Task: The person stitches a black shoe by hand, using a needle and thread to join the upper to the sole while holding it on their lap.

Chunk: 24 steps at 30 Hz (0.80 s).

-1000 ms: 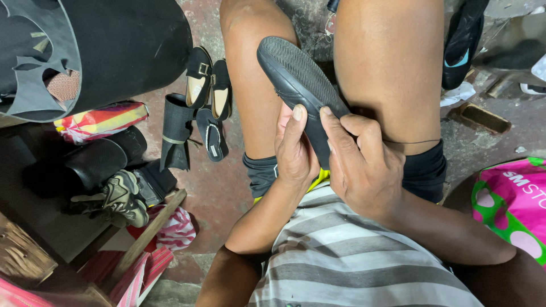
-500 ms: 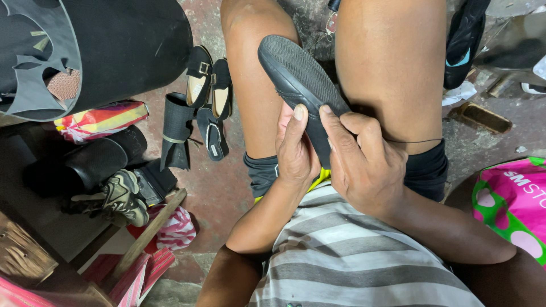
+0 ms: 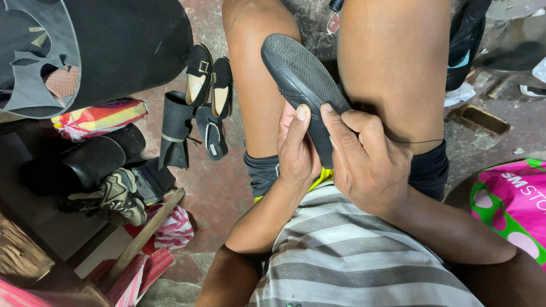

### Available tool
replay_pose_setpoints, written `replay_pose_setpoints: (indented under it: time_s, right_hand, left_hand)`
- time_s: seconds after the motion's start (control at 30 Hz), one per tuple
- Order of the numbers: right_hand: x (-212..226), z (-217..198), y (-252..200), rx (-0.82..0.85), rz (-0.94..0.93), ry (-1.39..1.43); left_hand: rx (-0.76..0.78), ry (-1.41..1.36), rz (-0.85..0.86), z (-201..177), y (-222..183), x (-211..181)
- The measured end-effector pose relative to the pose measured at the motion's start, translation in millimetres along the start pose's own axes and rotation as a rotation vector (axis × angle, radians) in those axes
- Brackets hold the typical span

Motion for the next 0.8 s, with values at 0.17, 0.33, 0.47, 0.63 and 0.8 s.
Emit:
replay_pose_setpoints:
  time_s: [0.17,0.33,0.47,0.63,0.8]
  right_hand:
    - [2,-1,1,0.018,0.001,-0.007]
    - [2,-1,2,0.03,-0.002,-0.012]
    - [3,-1,3,0.048,-0.001,-0.028]
    - [6,-2,9,0.062,-0.016,-0.055]
    - [5,-8,26,0.139,-0.002,-0.046]
  left_hand:
    - [0.023,-0.02,-0.001,0,-1,0]
    - [0.025,-0.02,-0.001,-2,-2,1]
    - [0.034,-0.022,0.005,-5,-1,2]
    - [0.054,-0.025,0.002,-7,-4,2]
    - [0.036,0.04,-0.019,-4,-6,0]
Point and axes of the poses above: each hand's wrist, its own y-axis towards the middle knuckle, its own z-axis out of the palm, x = y × z, the point moved 3 cm from there along y, towards the middle knuckle, and after that the axes turned 4 degrees about z, right-handed, at the moved point
